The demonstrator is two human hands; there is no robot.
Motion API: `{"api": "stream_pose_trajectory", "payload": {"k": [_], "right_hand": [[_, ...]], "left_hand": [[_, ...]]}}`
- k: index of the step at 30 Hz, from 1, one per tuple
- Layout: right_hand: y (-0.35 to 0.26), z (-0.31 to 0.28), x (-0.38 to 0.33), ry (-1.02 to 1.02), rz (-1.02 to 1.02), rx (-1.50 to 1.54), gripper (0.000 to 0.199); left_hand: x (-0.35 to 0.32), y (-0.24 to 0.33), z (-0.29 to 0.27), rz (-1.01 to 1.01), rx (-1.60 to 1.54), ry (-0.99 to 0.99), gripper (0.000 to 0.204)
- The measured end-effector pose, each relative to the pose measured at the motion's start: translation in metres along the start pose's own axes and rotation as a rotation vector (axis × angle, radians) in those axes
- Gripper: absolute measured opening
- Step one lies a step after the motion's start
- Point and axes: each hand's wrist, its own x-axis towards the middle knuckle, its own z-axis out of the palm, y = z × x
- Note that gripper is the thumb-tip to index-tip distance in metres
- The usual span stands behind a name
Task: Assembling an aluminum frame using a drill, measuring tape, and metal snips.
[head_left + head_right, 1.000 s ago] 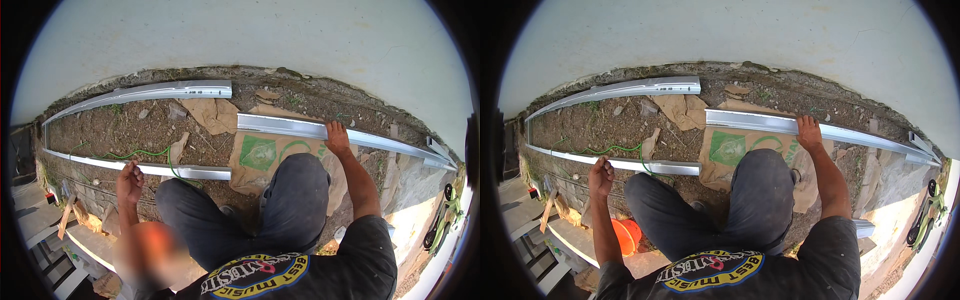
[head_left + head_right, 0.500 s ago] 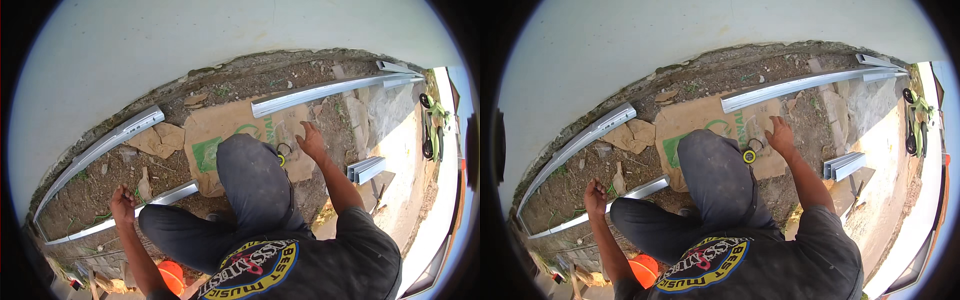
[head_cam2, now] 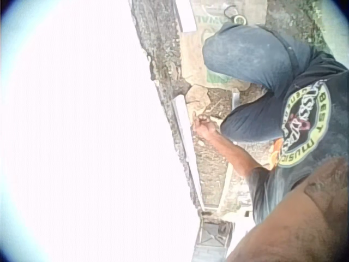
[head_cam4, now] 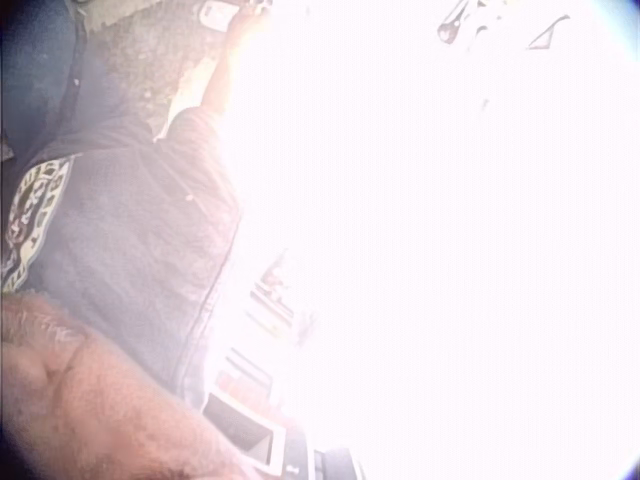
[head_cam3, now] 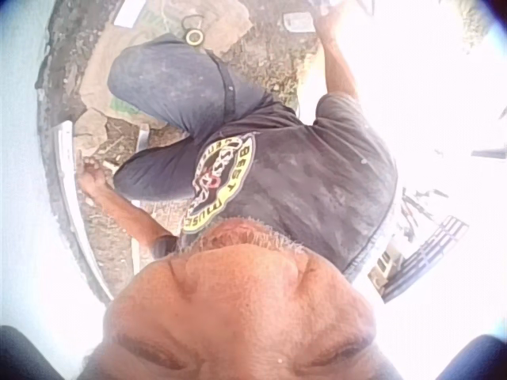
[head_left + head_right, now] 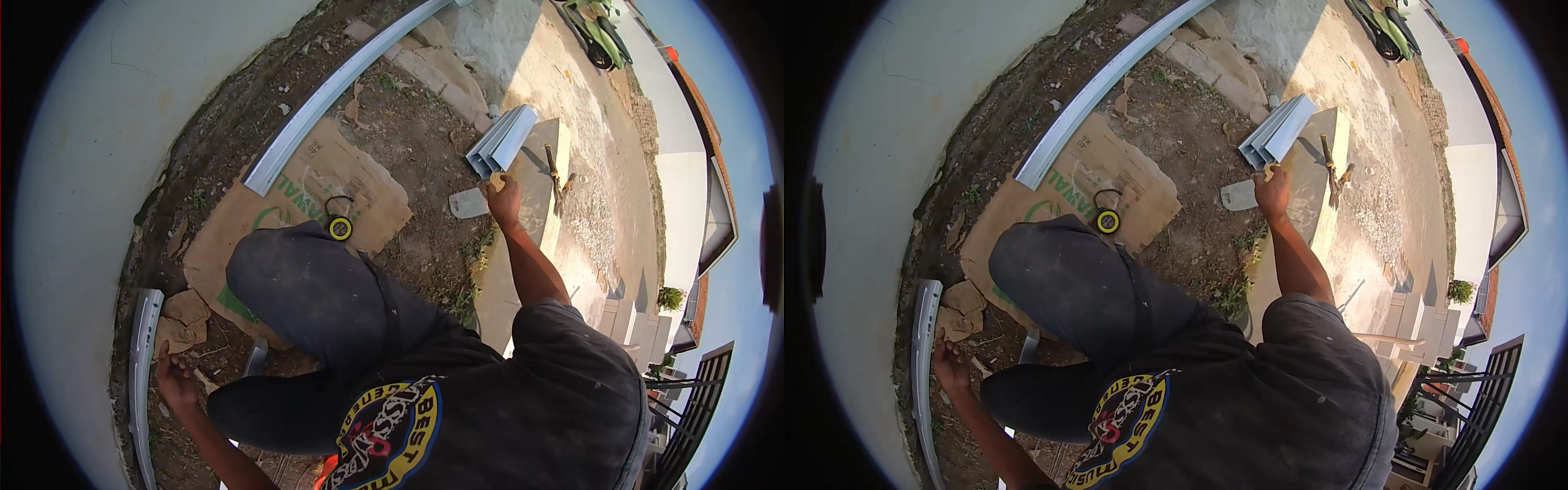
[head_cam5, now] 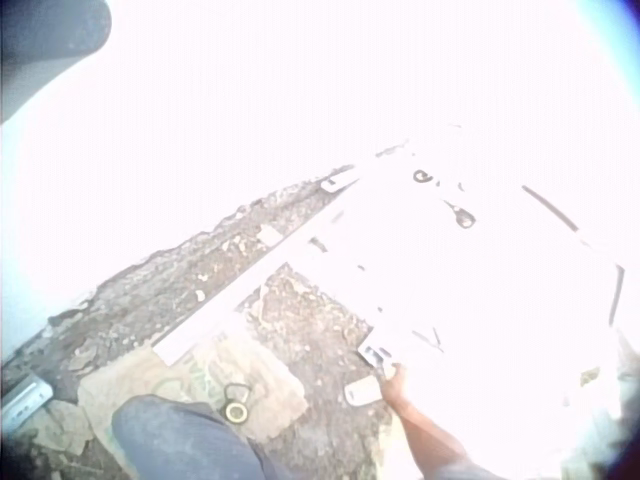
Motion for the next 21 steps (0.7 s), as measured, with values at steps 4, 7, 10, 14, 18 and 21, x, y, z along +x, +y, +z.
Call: {"api": "stream_pose_trajectory", "payload": {"k": [4, 7, 10, 14, 18, 21], "right_hand": [[0.041, 0.03, 0.056, -0.145, 0.285, 0.052, 0.071], [0.054, 0.062, 0.086, -0.089, 0.261, 0.167, 0.067], [0.064, 0.09, 0.114, -0.038, 0.346, 0.083, 0.069], [0.076, 0.102, 0.144, -0.036, 0.369, -0.029, 0.069], [0.075, 0.108, 0.157, -0.072, 0.372, 0.101, 0.056], [0.078, 0.109, 0.159, -0.038, 0.397, 0.141, 0.058]], "left_hand": [[0.004, 0.007, -0.016, -0.013, 0.049, 0.15, 0.031], [-0.005, 0.02, -0.042, -0.053, 0.108, 0.271, 0.025], [-0.025, 0.043, -0.075, -0.096, 0.276, 0.409, 0.025], [-0.049, 0.071, -0.117, -0.099, 0.404, 0.587, 0.022], [-0.061, 0.085, -0.135, -0.087, 0.335, 0.626, 0.026], [-0.059, 0.083, -0.13, -0.076, 0.353, 0.626, 0.025]]}}
